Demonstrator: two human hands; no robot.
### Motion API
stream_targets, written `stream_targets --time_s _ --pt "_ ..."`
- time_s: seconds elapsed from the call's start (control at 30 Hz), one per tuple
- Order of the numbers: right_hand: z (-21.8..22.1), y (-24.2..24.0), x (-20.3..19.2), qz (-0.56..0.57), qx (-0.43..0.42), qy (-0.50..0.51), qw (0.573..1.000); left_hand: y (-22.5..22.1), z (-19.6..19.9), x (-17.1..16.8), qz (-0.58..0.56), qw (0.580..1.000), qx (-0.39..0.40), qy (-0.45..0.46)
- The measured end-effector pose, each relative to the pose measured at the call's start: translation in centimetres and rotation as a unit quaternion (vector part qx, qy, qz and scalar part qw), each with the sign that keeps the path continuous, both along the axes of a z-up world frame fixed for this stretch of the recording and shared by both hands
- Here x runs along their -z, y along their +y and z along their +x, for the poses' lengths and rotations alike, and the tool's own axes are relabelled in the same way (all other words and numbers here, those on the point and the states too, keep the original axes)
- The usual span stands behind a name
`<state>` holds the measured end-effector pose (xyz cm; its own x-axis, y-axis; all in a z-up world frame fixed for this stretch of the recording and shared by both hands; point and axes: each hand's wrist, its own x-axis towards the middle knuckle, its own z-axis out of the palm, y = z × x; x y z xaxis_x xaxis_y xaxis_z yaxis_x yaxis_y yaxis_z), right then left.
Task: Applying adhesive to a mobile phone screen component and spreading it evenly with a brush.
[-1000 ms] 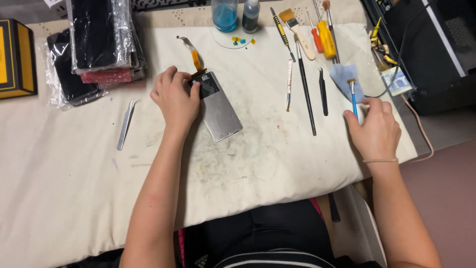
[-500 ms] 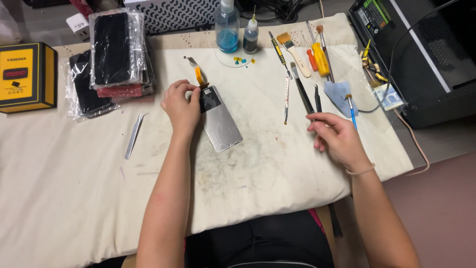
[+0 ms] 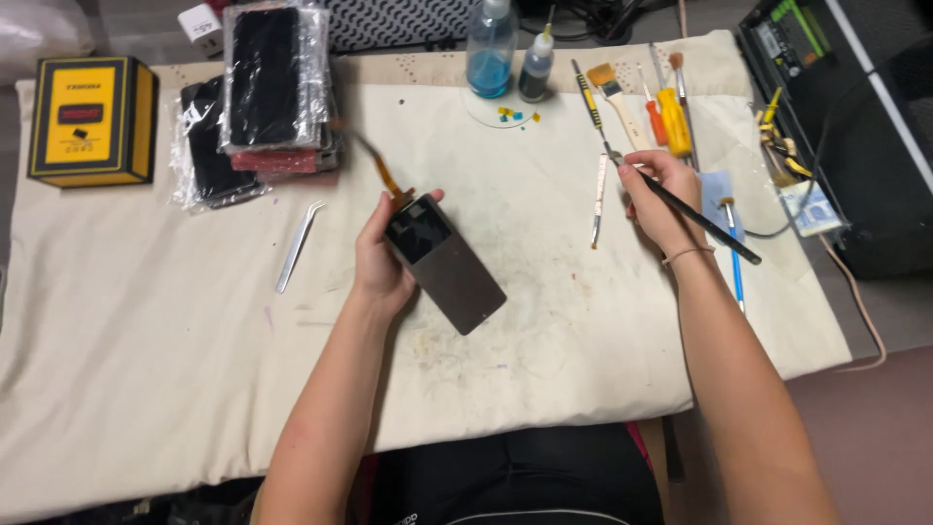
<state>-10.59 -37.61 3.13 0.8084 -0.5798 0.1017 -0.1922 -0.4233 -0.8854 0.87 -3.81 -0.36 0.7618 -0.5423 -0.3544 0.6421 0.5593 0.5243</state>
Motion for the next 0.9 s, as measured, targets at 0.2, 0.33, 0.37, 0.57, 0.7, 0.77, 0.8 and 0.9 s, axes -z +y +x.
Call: stream_targets --time_s 0.2,0.33,0.37,0.57,0.7,0.77,0.8,0.9 --pt "1.3 4.5 0.2 -0.009 0.02 -0.083 0.996 -0.7 0.0 -1.4 -0.126 0.992 -0.012 0.003" --pt "2.9 12.4 -0.5 0.081 -0.065 -0.121 0.987 -0.8 1.3 -0.6 -0.139 0.99 -0.037 -0.004" --pt "3.3 14.1 -0.4 0.091 -0.121 -0.148 0.977 -0.9 1.5 0.0 -0.144 0.989 -0.041 0.002" --pt "4.7 17.5 1.9 0.105 -0.298 -0.21 0.925 -1.2 1.9 0.5 -0.177 0.982 -0.063 0.018" --pt "4.3 16.2 2.7 -0.031 -0.248 -0.177 0.952 -1.4 2.1 1.7 -0.204 0.977 -0.062 -0.006" --pt "4.1 17.3 1.0 -0.073 -0.268 -0.188 0.942 -1.4 1.9 1.9 -0.213 0.975 -0.066 -0.005" --pt "4.2 17.7 0.0 -0.121 -0.28 -0.206 0.93 -1.6 2.1 1.8 -0.225 0.972 -0.061 -0.009" --pt "3.3 17.9 -0.7 -0.08 -0.31 -0.22 0.921 -1.6 2.0 2.1 -0.226 0.972 -0.065 -0.007"
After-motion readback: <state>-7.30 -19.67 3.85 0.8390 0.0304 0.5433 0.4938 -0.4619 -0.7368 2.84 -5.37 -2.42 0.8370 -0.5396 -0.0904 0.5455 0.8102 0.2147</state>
